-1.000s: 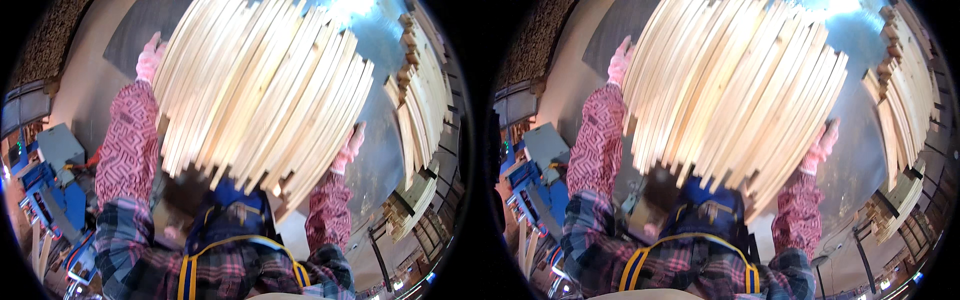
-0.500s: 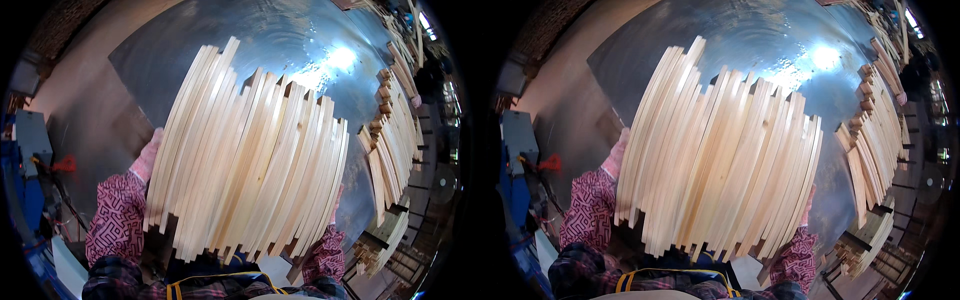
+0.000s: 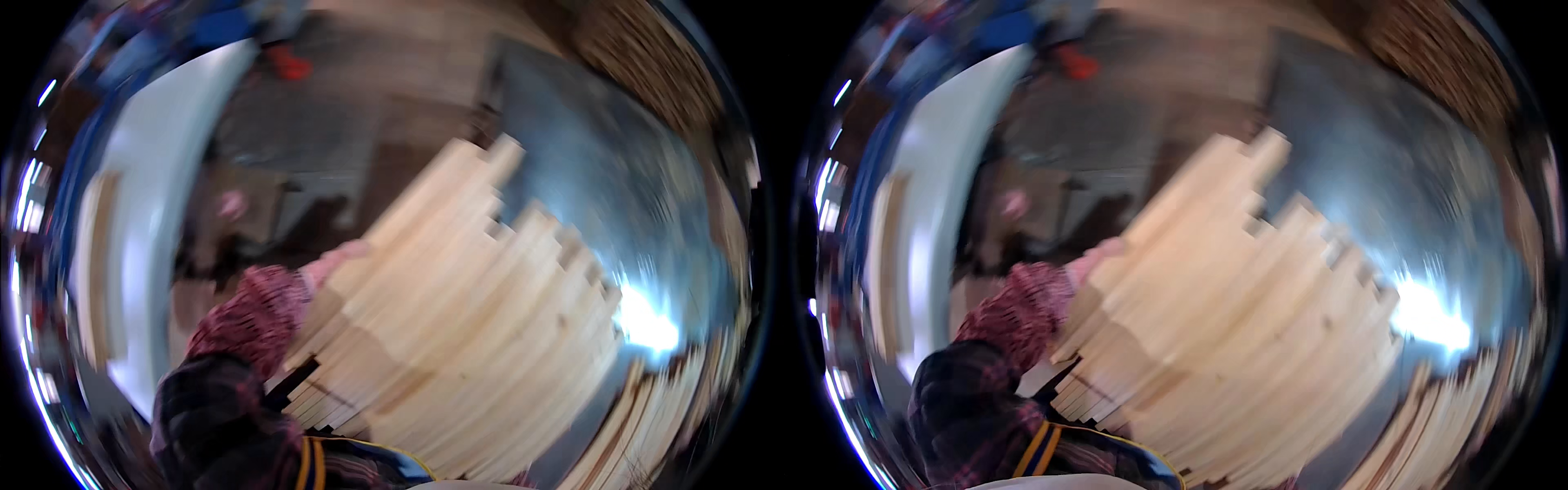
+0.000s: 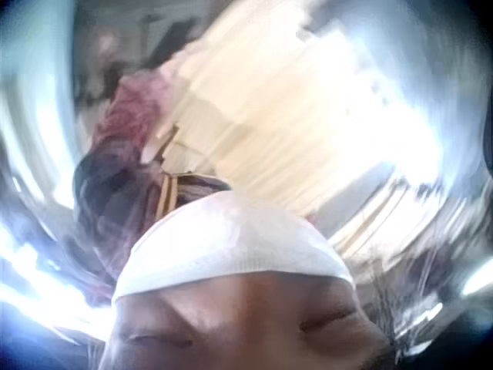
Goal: The person repeatedly picks up stacks of light-colored wooden planks from a metal table and places them onto a nearby rack. The person also arranges the planks on the table and feeds them into a machine, then retrieves them to continue stacking.
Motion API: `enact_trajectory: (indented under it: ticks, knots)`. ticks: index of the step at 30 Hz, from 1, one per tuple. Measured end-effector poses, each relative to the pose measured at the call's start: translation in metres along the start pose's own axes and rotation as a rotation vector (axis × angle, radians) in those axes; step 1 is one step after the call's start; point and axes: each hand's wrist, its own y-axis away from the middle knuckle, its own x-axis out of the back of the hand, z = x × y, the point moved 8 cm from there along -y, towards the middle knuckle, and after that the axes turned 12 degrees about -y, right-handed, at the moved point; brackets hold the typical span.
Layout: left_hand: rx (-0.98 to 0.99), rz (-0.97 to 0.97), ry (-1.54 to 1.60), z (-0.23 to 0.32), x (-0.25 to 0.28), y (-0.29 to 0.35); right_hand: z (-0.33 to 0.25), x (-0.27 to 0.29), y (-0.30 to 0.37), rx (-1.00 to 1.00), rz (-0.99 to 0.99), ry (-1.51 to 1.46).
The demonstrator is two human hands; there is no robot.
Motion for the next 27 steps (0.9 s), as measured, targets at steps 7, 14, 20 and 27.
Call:
enact_trajectory:
  ticks: [7,14,20,27]
  knots:
    - [-0.299,-0.235,-0.059,0.141,0.024,0.042,0.001,-0.203,-0.025,0.072,-0.394,0.298]
    - [-0.569,0.084,-0.340,0.104,0.070,0.056,0.062,-0.256,-0.038,0.037,-0.713,0.332]
    - [-0.711,0.125,-0.112,0.118,0.154,-0.055,0.092,-0.290,-0.138,0.065,-0.910,0.394]
    - [-1.321,0.024,-0.211,0.121,0.102,-0.132,0.078,-0.315,-0.315,0.065,-1.065,0.389]
